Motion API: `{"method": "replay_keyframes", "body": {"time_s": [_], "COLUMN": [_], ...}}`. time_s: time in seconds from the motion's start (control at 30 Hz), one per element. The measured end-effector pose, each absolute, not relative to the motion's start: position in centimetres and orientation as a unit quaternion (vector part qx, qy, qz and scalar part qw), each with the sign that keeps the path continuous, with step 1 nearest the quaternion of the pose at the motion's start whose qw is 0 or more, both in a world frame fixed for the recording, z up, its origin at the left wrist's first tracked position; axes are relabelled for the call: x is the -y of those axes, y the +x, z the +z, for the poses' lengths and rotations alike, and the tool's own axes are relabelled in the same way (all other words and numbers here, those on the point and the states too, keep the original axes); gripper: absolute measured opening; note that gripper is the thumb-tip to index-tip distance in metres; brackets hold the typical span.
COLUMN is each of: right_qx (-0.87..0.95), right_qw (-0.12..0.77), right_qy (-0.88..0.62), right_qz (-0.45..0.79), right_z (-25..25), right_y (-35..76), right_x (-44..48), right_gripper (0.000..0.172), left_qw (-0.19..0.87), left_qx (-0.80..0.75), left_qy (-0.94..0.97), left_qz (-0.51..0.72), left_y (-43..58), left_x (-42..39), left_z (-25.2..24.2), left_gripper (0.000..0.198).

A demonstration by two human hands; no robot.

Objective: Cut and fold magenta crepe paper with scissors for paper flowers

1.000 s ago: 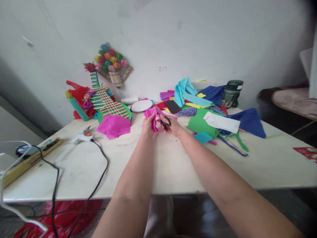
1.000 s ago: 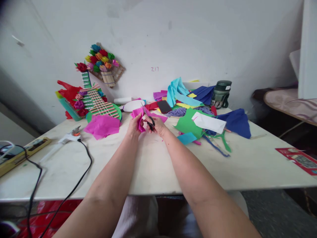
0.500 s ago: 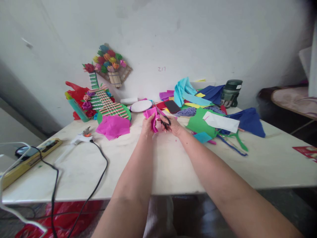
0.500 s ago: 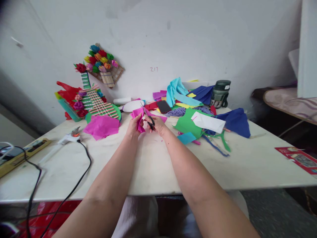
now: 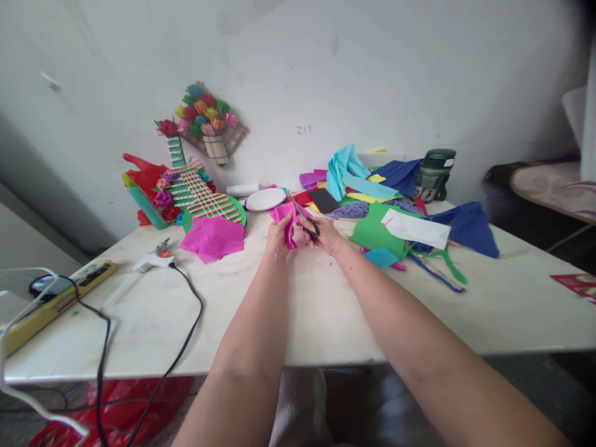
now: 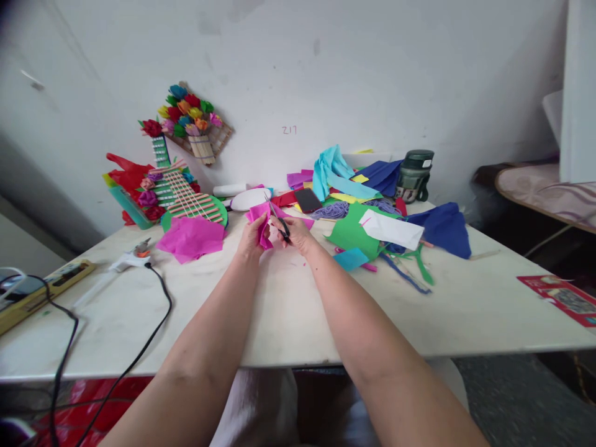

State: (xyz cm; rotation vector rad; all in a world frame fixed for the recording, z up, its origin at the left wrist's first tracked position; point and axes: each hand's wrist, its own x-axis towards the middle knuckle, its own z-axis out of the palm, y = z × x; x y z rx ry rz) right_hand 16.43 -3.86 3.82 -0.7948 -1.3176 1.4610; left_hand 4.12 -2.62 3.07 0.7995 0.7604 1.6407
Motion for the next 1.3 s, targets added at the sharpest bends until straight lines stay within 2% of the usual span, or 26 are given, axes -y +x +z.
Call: {"method": "replay_keyframes", "body": {"time_s": [0.57, 0.73, 0.83, 0.93, 1.03, 1.17, 1.3], "right_qx": [0.549, 0.551, 0.554, 0.571, 0.614, 0.662, 0.706], "right_qw": [0.501, 0.497, 0.516, 0.539, 0.517, 0.356, 0.205], "right_qy": [-0.325, -0.272, -0.254, -0.314, -0.471, -0.653, -0.677], "right_qz": [0.585, 0.613, 0.602, 0.533, 0.365, 0.095, 0.026], "right_z": [3.2, 3.2, 3.6, 4.0, 4.2, 4.3, 4.2], "right_y": [16.4, 17.2, 17.5, 17.5, 17.5, 17.8, 18.0], "right_x": [3.4, 3.6, 3.6, 3.3, 2.8, 2.8, 3.1], "right_gripper": [0.04, 0.051, 0.057, 0.054, 0.041, 0.032, 0.037], "left_qw": [0.571, 0.584, 0.56, 0.534, 0.523, 0.518, 0.518], "left_qx": [-0.307, -0.265, -0.272, -0.287, -0.293, -0.28, -0.285], "left_qy": [0.274, 0.286, 0.255, 0.226, 0.218, 0.227, 0.252], "left_qz": [0.71, 0.712, 0.74, 0.762, 0.77, 0.775, 0.766], "left_y": [4.3, 3.9, 3.6, 3.5, 3.4, 3.5, 3.6], "left_x": [3.2, 2.9, 2.5, 2.3, 2.2, 2.0, 1.8], "left_z": [3.6, 3.2, 3.0, 3.0, 3.0, 2.9, 2.5], "left_gripper": [0.011, 0.021, 0.021, 0.022, 0.025, 0.031, 0.037]}}
